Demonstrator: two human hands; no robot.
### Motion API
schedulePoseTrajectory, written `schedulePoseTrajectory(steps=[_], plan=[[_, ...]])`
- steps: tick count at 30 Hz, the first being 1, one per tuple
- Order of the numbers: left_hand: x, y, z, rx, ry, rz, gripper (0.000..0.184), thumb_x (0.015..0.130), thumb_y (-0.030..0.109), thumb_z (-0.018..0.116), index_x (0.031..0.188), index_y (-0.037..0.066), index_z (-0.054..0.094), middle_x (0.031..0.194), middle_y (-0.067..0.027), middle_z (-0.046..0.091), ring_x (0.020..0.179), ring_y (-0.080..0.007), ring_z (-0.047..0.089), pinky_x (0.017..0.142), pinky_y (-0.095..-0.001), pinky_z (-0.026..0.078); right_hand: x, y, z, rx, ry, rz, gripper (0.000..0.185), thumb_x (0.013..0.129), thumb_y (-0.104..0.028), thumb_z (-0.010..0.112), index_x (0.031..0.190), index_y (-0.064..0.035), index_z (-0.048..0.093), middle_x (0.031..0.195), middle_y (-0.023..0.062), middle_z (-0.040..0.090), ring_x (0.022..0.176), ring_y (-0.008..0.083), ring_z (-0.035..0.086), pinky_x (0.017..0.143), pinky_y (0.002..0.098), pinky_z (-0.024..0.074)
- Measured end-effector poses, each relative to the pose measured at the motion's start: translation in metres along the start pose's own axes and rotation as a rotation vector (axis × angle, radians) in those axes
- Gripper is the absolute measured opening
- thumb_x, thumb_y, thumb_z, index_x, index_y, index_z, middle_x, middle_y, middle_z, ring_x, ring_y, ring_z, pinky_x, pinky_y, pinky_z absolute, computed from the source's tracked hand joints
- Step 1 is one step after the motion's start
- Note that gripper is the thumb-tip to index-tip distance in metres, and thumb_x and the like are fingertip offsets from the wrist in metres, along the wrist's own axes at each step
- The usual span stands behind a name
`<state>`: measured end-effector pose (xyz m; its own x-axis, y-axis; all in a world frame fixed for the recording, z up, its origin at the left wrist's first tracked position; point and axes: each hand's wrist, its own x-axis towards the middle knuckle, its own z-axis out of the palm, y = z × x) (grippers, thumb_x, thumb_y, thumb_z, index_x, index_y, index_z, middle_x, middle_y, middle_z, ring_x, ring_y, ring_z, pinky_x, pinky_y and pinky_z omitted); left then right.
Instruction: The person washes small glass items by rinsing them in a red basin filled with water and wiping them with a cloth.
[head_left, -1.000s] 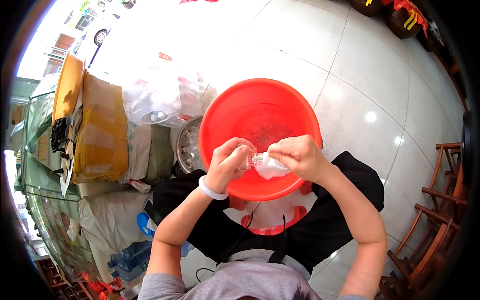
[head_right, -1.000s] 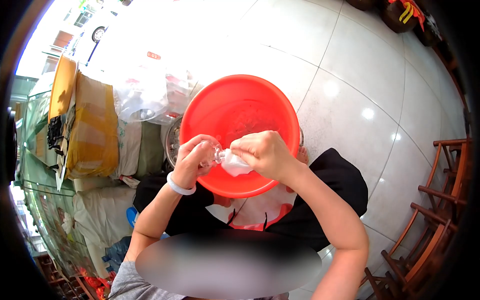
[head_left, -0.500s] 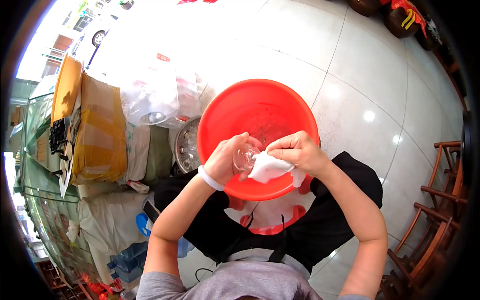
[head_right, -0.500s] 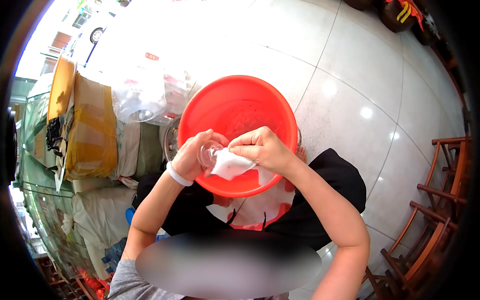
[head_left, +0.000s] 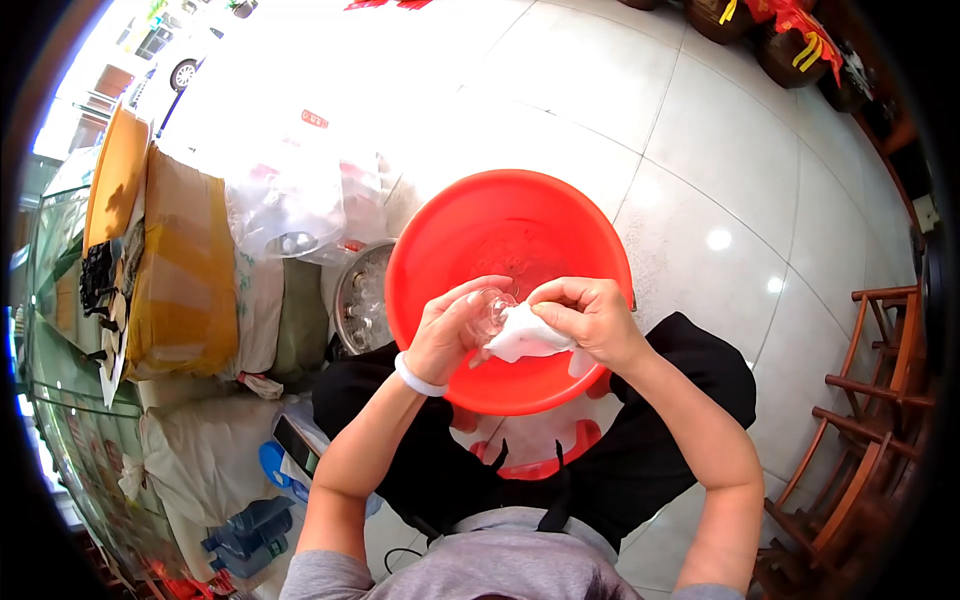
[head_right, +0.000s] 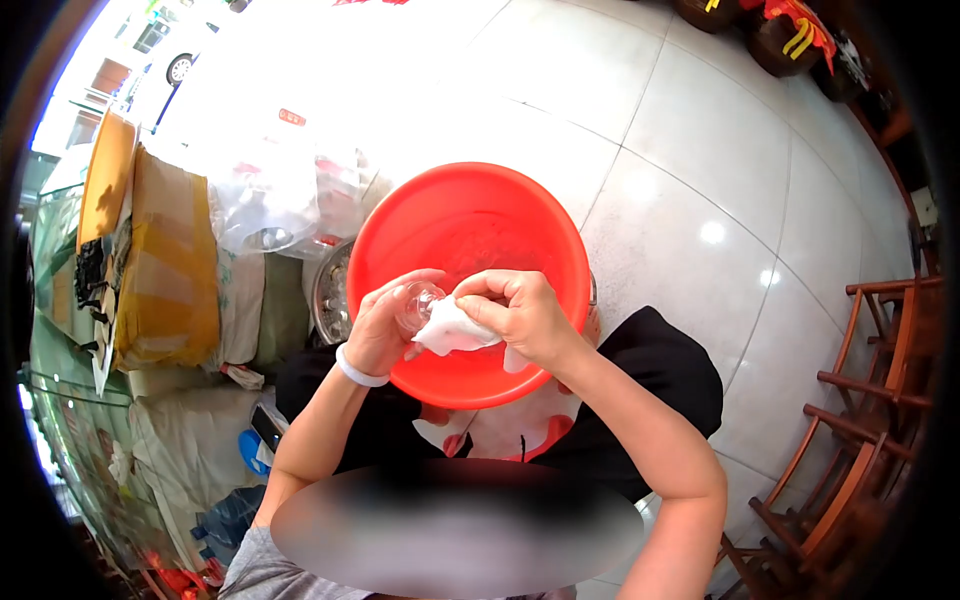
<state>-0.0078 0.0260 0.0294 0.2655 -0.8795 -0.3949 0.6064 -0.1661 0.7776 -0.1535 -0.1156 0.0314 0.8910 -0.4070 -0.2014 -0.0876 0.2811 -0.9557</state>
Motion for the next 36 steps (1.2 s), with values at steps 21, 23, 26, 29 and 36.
schedulePoseTrajectory(steps=[21,23,26,29,36], plan=[[0.0,-0.002,-0.001,-0.037,0.044,-0.213,0.037,0.094,0.033,0.04,0.095,0.0,0.058,0.067,-0.0044,0.054,0.04,-0.0074,0.036,0.033,-0.0184,0.02,0.002,0.007,-0.002,-0.235,-0.087,-0.197,0.012,0.081,-0.003,0.057,0.09,0.0032,0.063,0.074,0.0072,0.065,0.066,0.0101,0.061,0.059,0.023,0.0477],[-0.001,0.001,0.004,-0.035,0.062,-0.177,0.03,0.093,0.03,0.044,0.093,0.002,0.053,0.064,-0.0045,0.053,0.038,-0.0081,0.038,0.031,-0.0193,0.019,0.003,0.011,-0.002,-0.027,-0.044,-0.033,0.013,0.082,-0.004,0.056,0.09,0.0038,0.064,0.077,0.0076,0.065,0.069,0.0106,0.061,0.062,0.0229,0.0482],[-0.002,0.003,0.01,-0.06,0.1,-0.17,0.023,0.091,0.027,0.05,0.087,0.004,0.046,0.062,-0.0048,0.052,0.035,-0.0089,0.04,0.029,-0.0199,0.02,0.006,0.019,-0.003,0.264,0.041,0.2,0.015,0.084,-0.007,0.056,0.093,0.0035,0.063,0.083,0.0094,0.065,0.072,0.0133,0.062,0.067,0.024,0.0503],[0.0,0.002,0.012,-0.074,0.111,-0.198,0.025,0.089,0.025,0.055,0.083,0.006,0.041,0.061,-0.0052,0.051,0.033,-0.0095,0.041,0.028,-0.0201,0.022,0.007,0.03,-0.004,0.518,0.066,0.309,0.016,0.085,-0.01,0.057,0.095,0.0024,0.061,0.084,0.0093,0.065,0.074,0.0141,0.063,0.068,0.0255,0.0515],[-0.002,0.003,0.014,0.068,0.23,-0.115,0.018,0.09,0.019,0.051,0.081,0.007,0.042,0.056,-0.0055,0.05,0.034,-0.0095,0.039,0.029,-0.0204,0.022,0.006,0.042,-0.002,0.575,0.017,0.342,0.018,0.085,-0.012,0.058,0.096,0.002,0.062,0.082,0.0066,0.065,0.07,0.0115,0.062,0.063,0.0229,0.0504]])
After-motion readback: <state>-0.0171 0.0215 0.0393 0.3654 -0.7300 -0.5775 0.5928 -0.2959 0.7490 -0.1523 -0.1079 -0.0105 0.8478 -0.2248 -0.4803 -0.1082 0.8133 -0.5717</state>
